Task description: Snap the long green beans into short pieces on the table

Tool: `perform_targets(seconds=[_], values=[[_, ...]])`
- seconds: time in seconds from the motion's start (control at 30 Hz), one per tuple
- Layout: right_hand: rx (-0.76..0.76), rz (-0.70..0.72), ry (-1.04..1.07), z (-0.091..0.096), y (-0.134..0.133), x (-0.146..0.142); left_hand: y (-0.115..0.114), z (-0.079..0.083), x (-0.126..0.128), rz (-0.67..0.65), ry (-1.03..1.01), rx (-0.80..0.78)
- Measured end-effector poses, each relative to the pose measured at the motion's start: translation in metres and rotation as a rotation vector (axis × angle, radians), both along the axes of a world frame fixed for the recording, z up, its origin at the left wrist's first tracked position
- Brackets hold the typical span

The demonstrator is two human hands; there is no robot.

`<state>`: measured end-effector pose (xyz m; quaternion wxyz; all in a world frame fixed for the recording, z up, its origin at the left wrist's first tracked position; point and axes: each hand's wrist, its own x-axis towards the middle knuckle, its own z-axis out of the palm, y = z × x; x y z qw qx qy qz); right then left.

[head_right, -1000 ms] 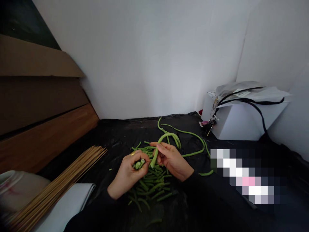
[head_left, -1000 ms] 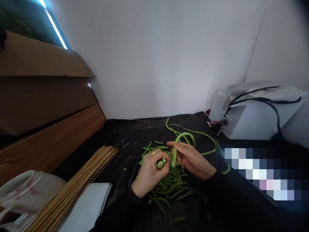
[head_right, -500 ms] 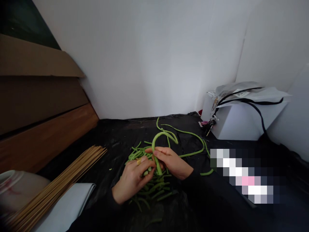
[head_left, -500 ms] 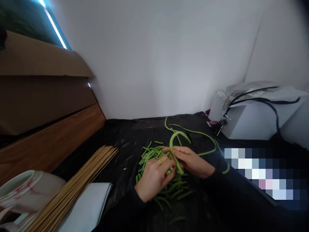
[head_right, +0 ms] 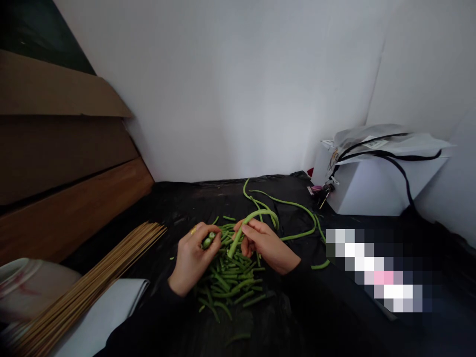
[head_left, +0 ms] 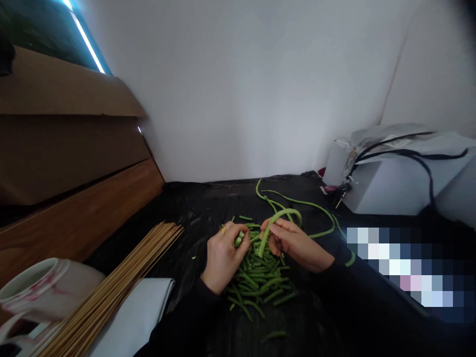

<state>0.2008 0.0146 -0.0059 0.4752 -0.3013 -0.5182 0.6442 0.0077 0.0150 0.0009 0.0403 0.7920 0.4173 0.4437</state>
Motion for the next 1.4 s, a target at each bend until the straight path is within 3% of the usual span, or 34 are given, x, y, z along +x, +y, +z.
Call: perform_targets(seconds=[0.13,0.23,0.37,0.5,0.8,1.03,1.17,1.27,1.4], values=[[-0.035,0.042,0.009,0.003,-0.003,-0.002,0.005,0.004,-0.006,0.08,-0.059,0.027],[-0.04,-0.006,0.004,0.005,-0.003,-0.002,0.015,0.007,-0.018,0.198,-0.075,0.042],[-0.025,-0.13,-0.012,0.004,0.001,0.0,0.032,0.005,-0.041,0.382,0.013,-0.006],[0.021,-0.145,-0.048,0.001,0.002,0.0,0.04,0.003,-0.056,0.522,0.114,-0.111],[0.119,-0.149,-0.176,0.006,-0.002,-0.003,0.036,0.001,-0.056,0.599,0.278,-0.191],[0.118,-0.123,-0.228,0.004,-0.002,-0.004,0.035,-0.002,-0.043,0.368,0.061,-0.147],[0.12,-0.153,-0.304,0.0,0.0,-0.006,0.019,0.004,-0.021,0.115,-0.121,-0.262],[0.16,-0.179,-0.344,-0.002,0.001,-0.008,0.004,0.007,-0.005,-0.108,-0.12,-0.319],[0.242,-0.238,-0.412,-0.002,0.0,-0.013,-0.007,0.006,0.008,-0.185,-0.057,-0.345]])
